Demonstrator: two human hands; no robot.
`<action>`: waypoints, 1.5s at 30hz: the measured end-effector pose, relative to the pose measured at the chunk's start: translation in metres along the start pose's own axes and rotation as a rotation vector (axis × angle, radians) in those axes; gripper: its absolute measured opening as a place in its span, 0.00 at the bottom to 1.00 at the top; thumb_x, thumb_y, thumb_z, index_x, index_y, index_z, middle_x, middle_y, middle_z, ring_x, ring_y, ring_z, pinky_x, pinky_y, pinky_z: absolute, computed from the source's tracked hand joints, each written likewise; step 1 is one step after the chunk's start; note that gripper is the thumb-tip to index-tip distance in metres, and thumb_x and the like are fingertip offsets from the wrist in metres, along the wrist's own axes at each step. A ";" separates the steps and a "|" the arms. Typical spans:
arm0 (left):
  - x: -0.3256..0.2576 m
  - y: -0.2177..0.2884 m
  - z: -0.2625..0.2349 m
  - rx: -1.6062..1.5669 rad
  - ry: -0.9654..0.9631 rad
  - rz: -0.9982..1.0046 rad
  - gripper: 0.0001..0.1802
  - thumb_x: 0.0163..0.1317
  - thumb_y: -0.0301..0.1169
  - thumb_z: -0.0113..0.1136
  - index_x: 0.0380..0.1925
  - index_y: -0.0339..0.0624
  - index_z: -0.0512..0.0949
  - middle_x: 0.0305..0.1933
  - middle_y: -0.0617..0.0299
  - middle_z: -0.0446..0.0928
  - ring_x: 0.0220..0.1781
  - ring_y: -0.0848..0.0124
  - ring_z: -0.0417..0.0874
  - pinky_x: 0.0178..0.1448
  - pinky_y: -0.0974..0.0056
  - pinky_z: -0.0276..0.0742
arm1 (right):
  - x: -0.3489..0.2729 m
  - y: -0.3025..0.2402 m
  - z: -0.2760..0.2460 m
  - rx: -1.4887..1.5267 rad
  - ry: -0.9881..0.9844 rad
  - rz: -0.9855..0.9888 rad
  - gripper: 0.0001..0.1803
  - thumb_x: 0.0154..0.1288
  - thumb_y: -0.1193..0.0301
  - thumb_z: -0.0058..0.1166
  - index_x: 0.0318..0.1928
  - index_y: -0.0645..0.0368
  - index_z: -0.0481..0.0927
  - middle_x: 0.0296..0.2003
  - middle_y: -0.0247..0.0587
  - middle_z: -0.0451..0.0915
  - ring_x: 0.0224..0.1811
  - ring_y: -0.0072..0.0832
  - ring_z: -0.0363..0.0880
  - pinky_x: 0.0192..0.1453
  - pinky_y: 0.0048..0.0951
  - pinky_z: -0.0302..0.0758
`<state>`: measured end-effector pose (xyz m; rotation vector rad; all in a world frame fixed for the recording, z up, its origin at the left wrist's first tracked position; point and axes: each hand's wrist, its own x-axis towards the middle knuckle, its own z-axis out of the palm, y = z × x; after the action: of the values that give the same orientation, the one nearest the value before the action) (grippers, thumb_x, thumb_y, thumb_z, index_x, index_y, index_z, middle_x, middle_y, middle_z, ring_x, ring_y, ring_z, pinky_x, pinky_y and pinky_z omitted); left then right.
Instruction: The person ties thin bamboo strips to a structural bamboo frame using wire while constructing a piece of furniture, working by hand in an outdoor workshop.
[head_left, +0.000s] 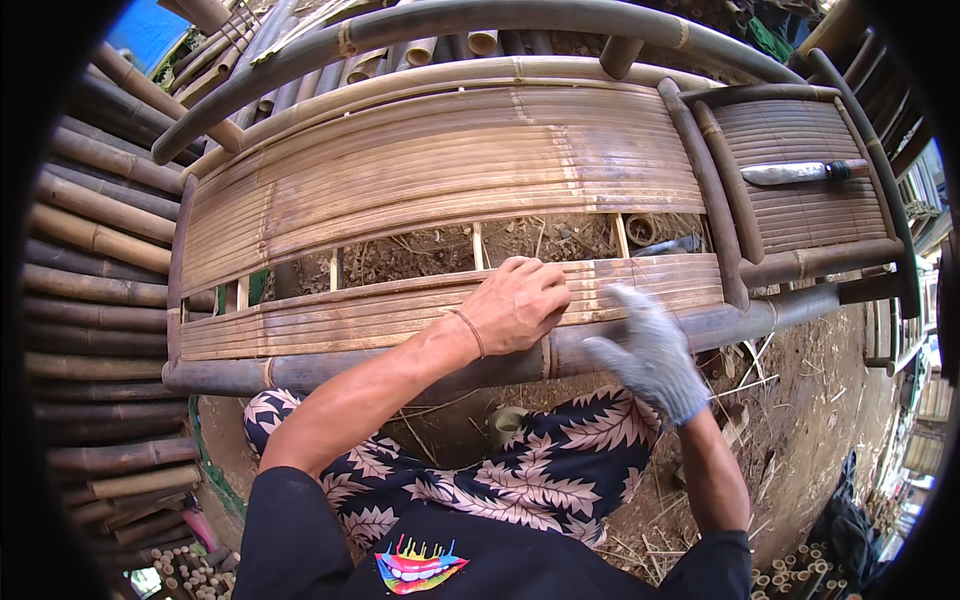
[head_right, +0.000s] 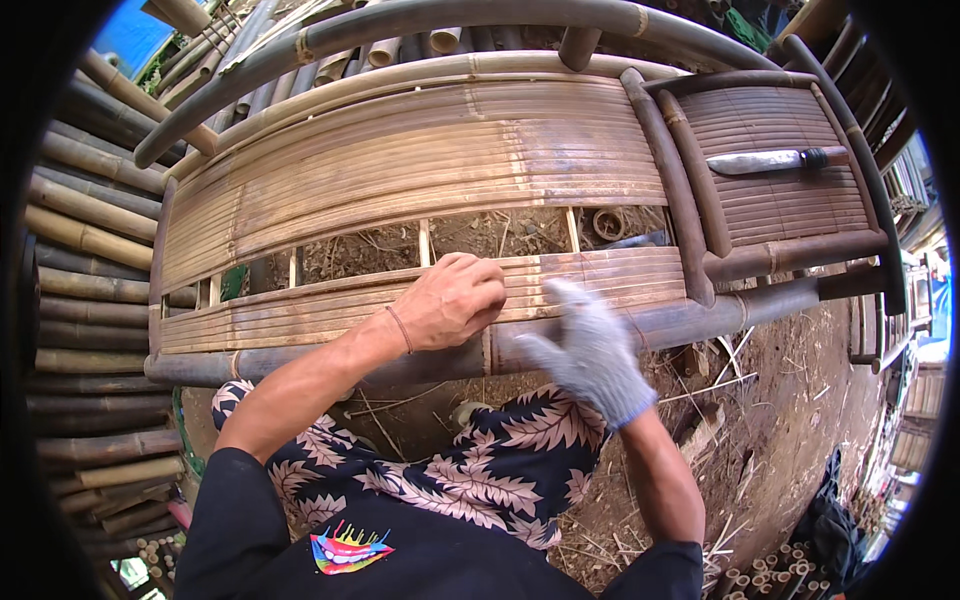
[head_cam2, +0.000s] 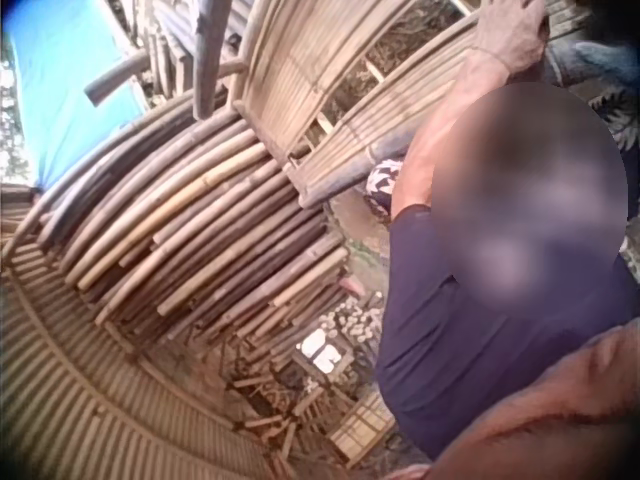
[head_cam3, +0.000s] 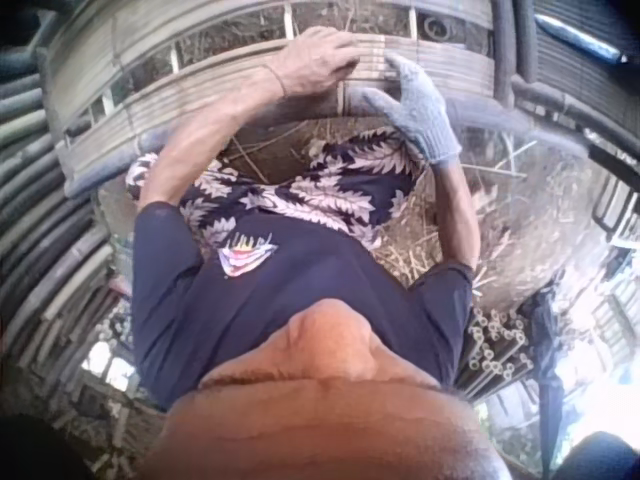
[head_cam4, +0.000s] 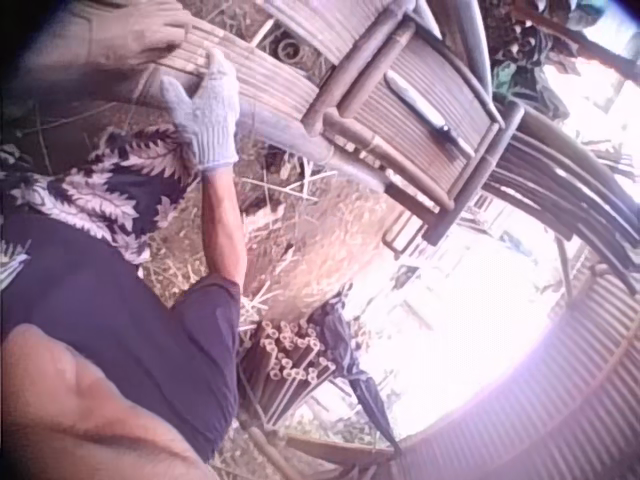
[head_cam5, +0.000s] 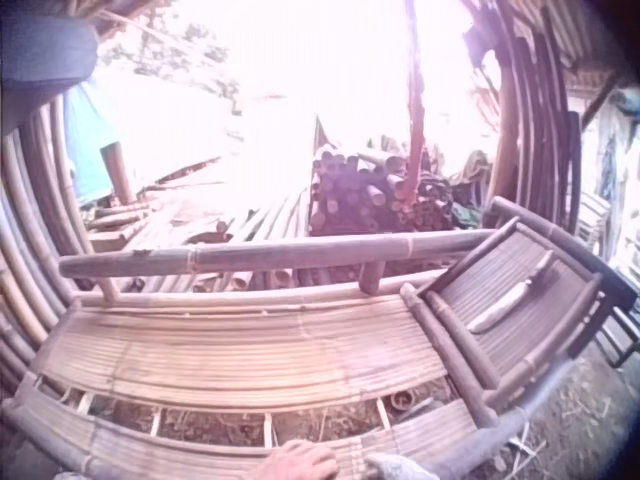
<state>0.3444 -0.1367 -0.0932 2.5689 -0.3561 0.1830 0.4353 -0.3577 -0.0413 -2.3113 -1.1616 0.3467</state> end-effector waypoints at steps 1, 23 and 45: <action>0.004 0.003 -0.003 -0.091 0.184 0.021 0.04 0.63 0.28 0.61 0.37 0.42 0.78 0.45 0.60 0.79 0.46 0.60 0.83 0.56 0.55 0.77 | 0.007 -0.009 0.015 0.389 -0.151 0.094 0.27 0.65 0.59 0.65 0.56 0.65 0.79 0.46 0.53 0.83 0.46 0.39 0.85 0.52 0.38 0.83; -0.024 -0.103 -0.023 -0.426 -0.213 -0.889 0.11 0.57 0.30 0.60 0.35 0.33 0.84 0.35 0.42 0.85 0.40 0.53 0.86 0.49 0.54 0.80 | 0.187 0.017 0.117 -0.001 -0.647 -0.519 0.10 0.61 0.69 0.54 0.39 0.58 0.85 0.35 0.55 0.84 0.35 0.51 0.83 0.41 0.46 0.80; -0.013 0.108 -0.019 -0.358 0.362 0.225 0.15 0.68 0.40 0.60 0.27 0.43 0.74 0.29 0.59 0.70 0.31 0.62 0.73 0.37 0.58 0.74 | 0.061 -0.021 0.004 0.652 -0.329 0.546 0.34 0.75 0.41 0.44 0.34 0.63 0.82 0.25 0.40 0.83 0.27 0.24 0.80 0.36 0.30 0.77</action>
<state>0.3000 -0.2123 -0.0262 2.0883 -0.4886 0.5996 0.4560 -0.2966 -0.0328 -1.9638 -0.4081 1.1499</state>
